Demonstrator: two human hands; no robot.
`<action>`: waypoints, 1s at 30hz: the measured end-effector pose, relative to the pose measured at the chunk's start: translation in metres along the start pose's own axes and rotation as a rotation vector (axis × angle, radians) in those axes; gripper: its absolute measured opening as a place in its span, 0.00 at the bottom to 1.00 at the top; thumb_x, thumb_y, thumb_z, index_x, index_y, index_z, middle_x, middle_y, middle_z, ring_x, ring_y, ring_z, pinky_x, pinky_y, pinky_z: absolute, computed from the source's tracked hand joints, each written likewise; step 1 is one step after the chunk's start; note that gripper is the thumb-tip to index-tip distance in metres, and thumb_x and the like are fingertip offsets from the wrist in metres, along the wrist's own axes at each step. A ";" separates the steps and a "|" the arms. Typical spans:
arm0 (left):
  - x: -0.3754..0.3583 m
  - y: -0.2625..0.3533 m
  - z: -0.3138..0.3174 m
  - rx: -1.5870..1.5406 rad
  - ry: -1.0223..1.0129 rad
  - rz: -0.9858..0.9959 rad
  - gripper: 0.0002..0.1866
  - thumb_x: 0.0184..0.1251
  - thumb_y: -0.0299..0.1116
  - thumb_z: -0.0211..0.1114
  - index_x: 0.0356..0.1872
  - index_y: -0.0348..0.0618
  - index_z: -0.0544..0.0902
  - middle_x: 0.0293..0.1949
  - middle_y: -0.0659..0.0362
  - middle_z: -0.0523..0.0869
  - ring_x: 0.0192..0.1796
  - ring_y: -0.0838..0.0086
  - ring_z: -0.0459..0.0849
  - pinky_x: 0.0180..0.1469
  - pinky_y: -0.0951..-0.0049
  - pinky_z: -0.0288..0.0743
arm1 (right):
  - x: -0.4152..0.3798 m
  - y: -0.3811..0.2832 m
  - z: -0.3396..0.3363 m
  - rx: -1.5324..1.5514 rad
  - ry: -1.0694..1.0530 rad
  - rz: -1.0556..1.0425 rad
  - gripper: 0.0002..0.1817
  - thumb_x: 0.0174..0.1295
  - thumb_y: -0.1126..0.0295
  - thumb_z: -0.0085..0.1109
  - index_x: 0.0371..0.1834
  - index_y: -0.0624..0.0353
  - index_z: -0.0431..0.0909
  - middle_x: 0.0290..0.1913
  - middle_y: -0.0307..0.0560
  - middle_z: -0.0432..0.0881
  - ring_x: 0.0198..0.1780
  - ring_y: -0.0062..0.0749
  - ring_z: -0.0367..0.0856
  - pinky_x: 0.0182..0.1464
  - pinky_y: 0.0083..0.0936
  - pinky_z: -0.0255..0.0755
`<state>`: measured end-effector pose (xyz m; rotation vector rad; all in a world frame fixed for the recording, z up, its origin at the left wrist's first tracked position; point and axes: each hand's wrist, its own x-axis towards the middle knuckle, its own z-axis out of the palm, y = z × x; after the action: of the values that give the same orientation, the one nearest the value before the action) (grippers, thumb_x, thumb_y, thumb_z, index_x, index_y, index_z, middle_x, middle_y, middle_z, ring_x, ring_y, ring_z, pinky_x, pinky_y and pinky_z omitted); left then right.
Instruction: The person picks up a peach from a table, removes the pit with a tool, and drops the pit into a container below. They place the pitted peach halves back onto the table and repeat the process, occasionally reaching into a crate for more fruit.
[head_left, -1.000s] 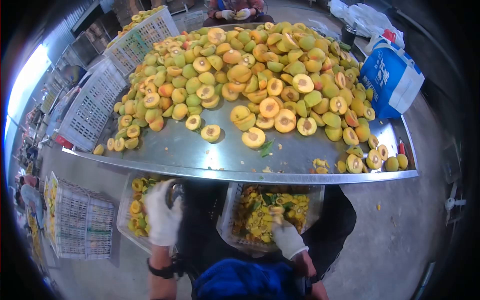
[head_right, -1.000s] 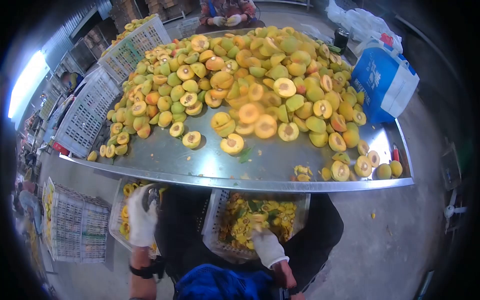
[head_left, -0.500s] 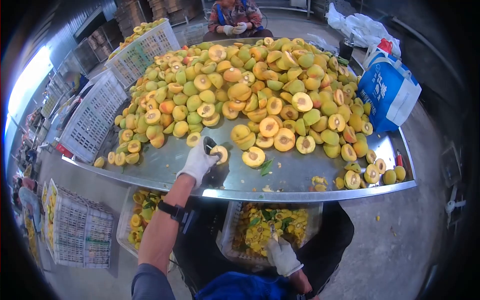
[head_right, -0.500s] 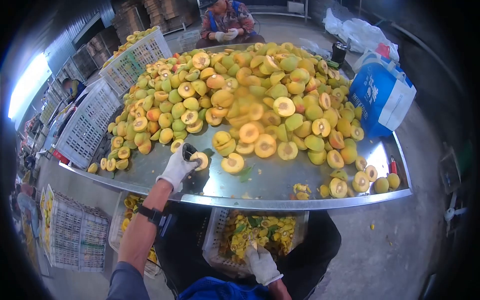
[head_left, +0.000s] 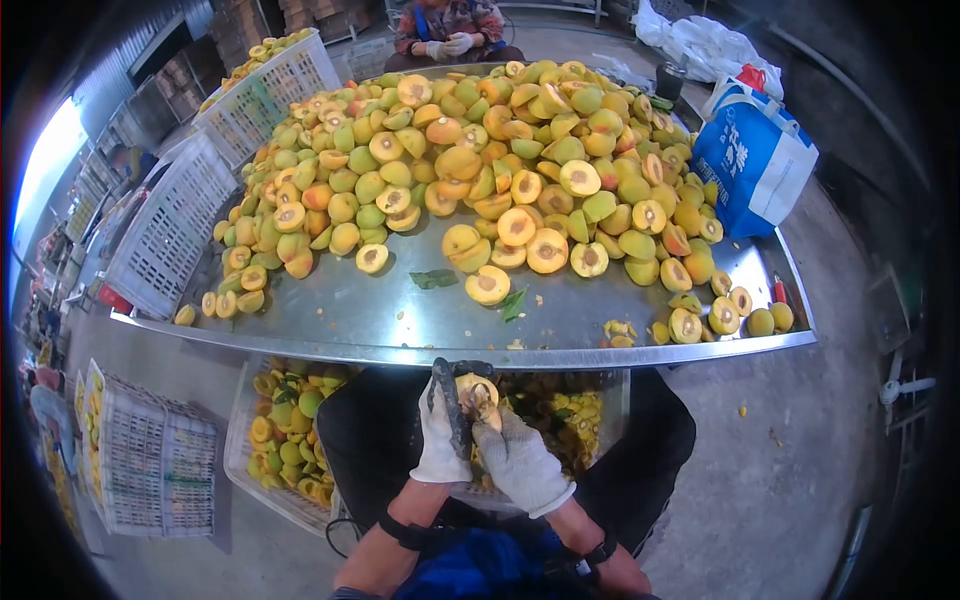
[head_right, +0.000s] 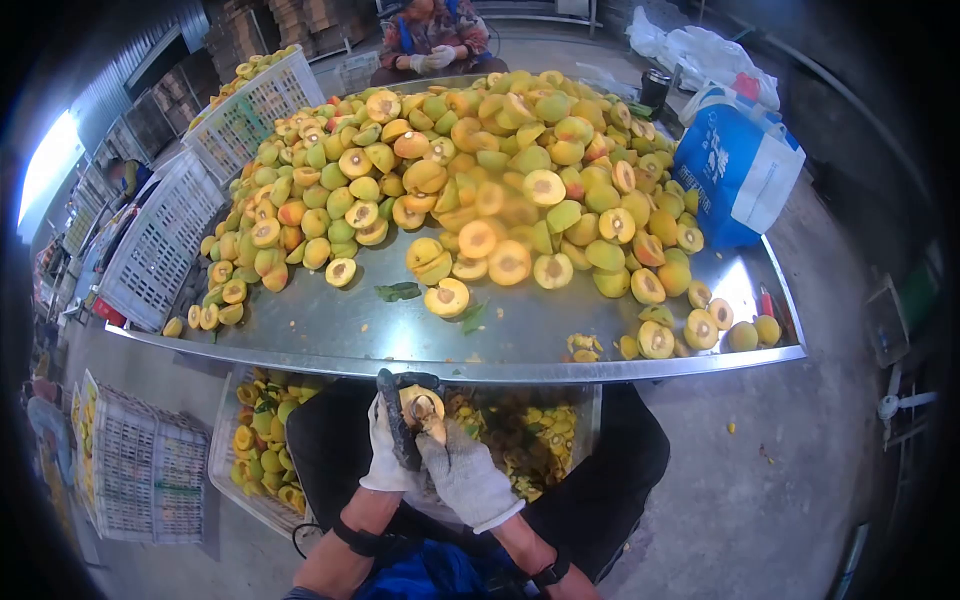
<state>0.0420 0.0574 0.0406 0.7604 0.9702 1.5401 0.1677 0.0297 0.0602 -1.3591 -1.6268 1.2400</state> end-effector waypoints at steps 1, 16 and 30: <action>-0.004 -0.003 0.001 0.028 0.023 0.008 0.19 0.80 0.44 0.50 0.51 0.36 0.78 0.42 0.59 0.85 0.43 0.77 0.84 0.48 0.75 0.78 | -0.002 0.001 -0.001 0.001 0.000 0.098 0.17 0.68 0.64 0.56 0.54 0.63 0.78 0.40 0.65 0.84 0.42 0.61 0.84 0.41 0.42 0.77; 0.004 0.018 -0.010 0.599 -0.201 -0.136 0.15 0.76 0.34 0.51 0.44 0.32 0.82 0.37 0.56 0.85 0.40 0.76 0.82 0.45 0.74 0.76 | -0.023 0.021 0.001 -0.146 -0.091 -0.028 0.17 0.71 0.60 0.52 0.55 0.58 0.78 0.43 0.63 0.83 0.47 0.59 0.81 0.47 0.43 0.76; 0.003 -0.008 -0.027 0.040 -0.295 -0.187 0.19 0.66 0.37 0.67 0.48 0.28 0.80 0.42 0.55 0.87 0.43 0.75 0.85 0.48 0.74 0.79 | -0.026 0.036 0.016 0.182 -0.166 0.198 0.16 0.72 0.64 0.47 0.49 0.66 0.78 0.34 0.45 0.82 0.37 0.26 0.77 0.41 0.27 0.72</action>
<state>0.0214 0.0558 0.0213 0.8717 0.8288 1.2104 0.1712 0.0006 0.0232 -1.3574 -1.4729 1.6141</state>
